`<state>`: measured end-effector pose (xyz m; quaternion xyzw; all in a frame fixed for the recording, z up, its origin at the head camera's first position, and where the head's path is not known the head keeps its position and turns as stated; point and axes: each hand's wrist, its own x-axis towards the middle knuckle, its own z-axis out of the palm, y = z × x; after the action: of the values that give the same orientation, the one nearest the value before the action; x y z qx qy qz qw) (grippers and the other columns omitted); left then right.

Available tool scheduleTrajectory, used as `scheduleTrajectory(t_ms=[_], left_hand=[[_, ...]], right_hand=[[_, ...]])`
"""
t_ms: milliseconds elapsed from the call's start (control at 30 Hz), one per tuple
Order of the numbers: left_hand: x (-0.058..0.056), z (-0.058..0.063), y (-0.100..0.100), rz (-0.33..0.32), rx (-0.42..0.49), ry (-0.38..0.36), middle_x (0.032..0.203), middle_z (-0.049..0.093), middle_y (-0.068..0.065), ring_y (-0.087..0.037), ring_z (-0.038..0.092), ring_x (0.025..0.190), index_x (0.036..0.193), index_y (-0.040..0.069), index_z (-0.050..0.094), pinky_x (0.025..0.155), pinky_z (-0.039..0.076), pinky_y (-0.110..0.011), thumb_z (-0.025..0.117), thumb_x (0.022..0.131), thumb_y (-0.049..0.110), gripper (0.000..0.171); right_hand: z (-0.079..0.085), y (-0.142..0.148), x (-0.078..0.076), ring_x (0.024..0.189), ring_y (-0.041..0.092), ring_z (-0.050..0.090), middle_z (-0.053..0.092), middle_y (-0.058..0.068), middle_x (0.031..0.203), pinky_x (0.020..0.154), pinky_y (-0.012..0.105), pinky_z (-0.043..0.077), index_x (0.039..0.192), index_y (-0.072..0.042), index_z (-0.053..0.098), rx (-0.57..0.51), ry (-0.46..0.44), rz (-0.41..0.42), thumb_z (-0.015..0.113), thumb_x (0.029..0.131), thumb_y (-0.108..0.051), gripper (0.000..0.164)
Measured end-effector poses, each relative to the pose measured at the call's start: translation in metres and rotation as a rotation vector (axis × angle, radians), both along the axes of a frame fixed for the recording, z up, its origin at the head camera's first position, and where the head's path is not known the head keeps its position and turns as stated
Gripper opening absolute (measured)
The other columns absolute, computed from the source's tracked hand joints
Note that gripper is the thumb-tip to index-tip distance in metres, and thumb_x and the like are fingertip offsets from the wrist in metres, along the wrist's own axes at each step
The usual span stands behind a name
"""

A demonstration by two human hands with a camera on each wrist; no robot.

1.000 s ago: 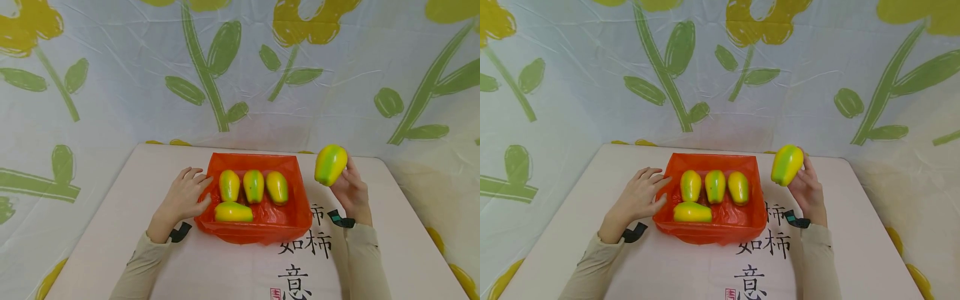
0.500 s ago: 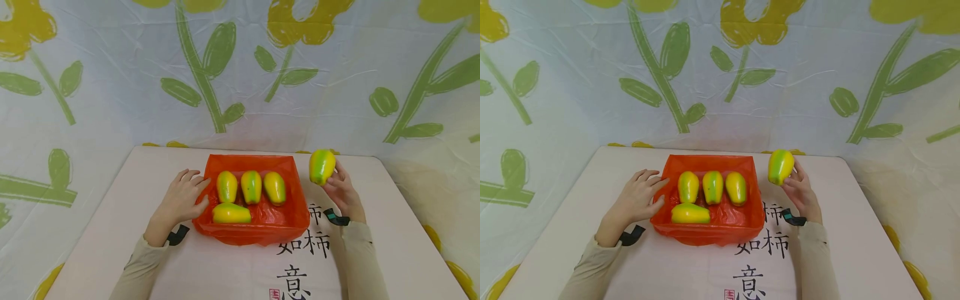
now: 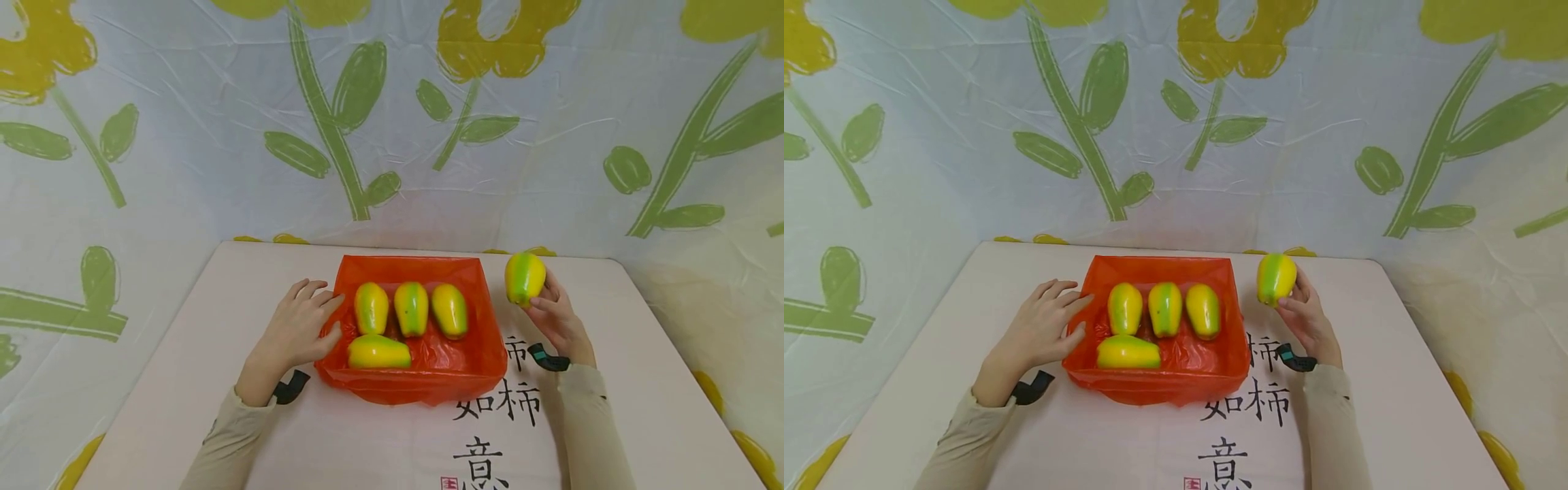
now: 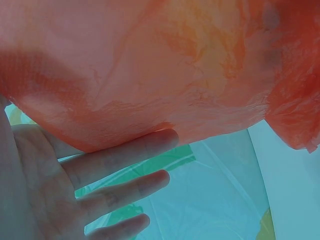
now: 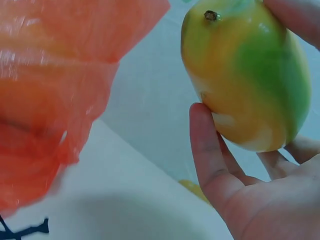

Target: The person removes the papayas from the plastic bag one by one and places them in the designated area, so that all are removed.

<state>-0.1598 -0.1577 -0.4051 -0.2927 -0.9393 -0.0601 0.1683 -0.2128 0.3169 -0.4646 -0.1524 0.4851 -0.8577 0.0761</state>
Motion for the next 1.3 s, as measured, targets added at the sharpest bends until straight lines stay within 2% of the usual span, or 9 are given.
scheduleTrajectory(t_ms=[200,367,600,733,800,900,1000,1300], left_hand=[[0.000,-0.001,-0.001,-0.001,0.001,0.005,0.112,0.069,-0.011,-0.035,0.053,0.120,0.120,0.005,0.071,0.108,0.035,-0.055,0.056,0.084,0.028,0.045],[0.001,-0.001,0.000,-0.005,0.002,0.006,0.112,0.069,-0.011,-0.035,0.053,0.120,0.120,0.005,0.071,0.108,0.035,-0.055,0.056,0.084,0.028,0.045],[0.002,-0.001,0.000,-0.006,0.006,0.008,0.112,0.069,-0.011,-0.035,0.053,0.120,0.120,0.005,0.071,0.108,0.035,-0.055,0.055,0.084,0.029,0.045],[0.001,-0.001,0.000,-0.006,0.005,0.006,0.112,0.069,-0.011,-0.035,0.053,0.120,0.120,0.005,0.071,0.108,0.035,-0.054,0.056,0.084,0.029,0.045],[0.001,-0.001,0.000,-0.007,0.005,0.005,0.112,0.069,-0.011,-0.035,0.053,0.120,0.120,0.005,0.071,0.108,0.035,-0.055,0.057,0.084,0.028,0.045],[0.001,0.000,0.001,-0.010,0.006,-0.001,0.113,0.069,-0.011,-0.035,0.053,0.120,0.120,0.005,0.071,0.108,0.034,-0.055,0.057,0.084,0.028,0.045],[0.002,0.000,0.001,-0.009,0.006,-0.009,0.114,0.069,-0.011,-0.035,0.053,0.120,0.121,0.005,0.071,0.109,0.034,-0.055,0.056,0.084,0.028,0.045],[0.001,-0.001,0.001,-0.019,0.008,0.014,0.113,0.070,-0.011,-0.035,0.054,0.119,0.119,0.005,0.071,0.108,0.035,-0.055,0.057,0.084,0.027,0.045]], right_hand=[[-0.005,-0.001,-0.003,0.123,0.015,0.048,0.023,-0.002,0.155,0.100,0.031,0.048,0.159,-0.026,0.014,0.119,-0.065,-0.103,0.045,0.096,0.013,0.081],[-0.012,0.000,-0.008,0.123,0.016,0.044,0.011,0.004,0.158,0.096,0.027,0.050,0.159,-0.025,0.011,0.233,-0.080,-0.148,0.053,0.095,0.008,0.084],[-0.016,0.000,-0.010,0.126,0.024,0.037,0.000,0.008,0.162,0.091,0.019,0.050,0.160,-0.030,0.006,0.487,-0.097,-0.210,0.063,0.093,-0.001,0.092],[-0.016,0.002,-0.013,0.132,0.033,0.033,0.000,0.010,0.163,0.091,0.016,0.048,0.160,-0.032,0.003,0.659,-0.098,-0.246,0.068,0.092,-0.009,0.097],[-0.018,0.005,-0.016,0.136,0.038,0.032,0.004,0.011,0.163,0.098,0.024,0.047,0.160,-0.031,0.003,0.750,-0.085,-0.258,0.070,0.091,-0.011,0.099],[-0.021,0.010,-0.022,0.139,0.043,0.030,0.007,0.014,0.162,0.111,0.046,0.037,0.161,-0.029,0.003,0.843,-0.060,-0.259,0.073,0.088,-0.011,0.102],[-0.022,0.014,-0.027,0.142,0.045,0.026,0.009,0.017,0.161,0.112,0.064,0.023,0.161,-0.026,0.004,0.888,-0.032,-0.248,0.075,0.085,-0.008,0.105],[-0.019,0.022,-0.033,0.145,0.047,0.018,0.008,0.019,0.163,0.113,0.067,0.014,0.161,-0.021,0.006,0.870,-0.012,-0.178,0.075,0.083,-0.005,0.106]])
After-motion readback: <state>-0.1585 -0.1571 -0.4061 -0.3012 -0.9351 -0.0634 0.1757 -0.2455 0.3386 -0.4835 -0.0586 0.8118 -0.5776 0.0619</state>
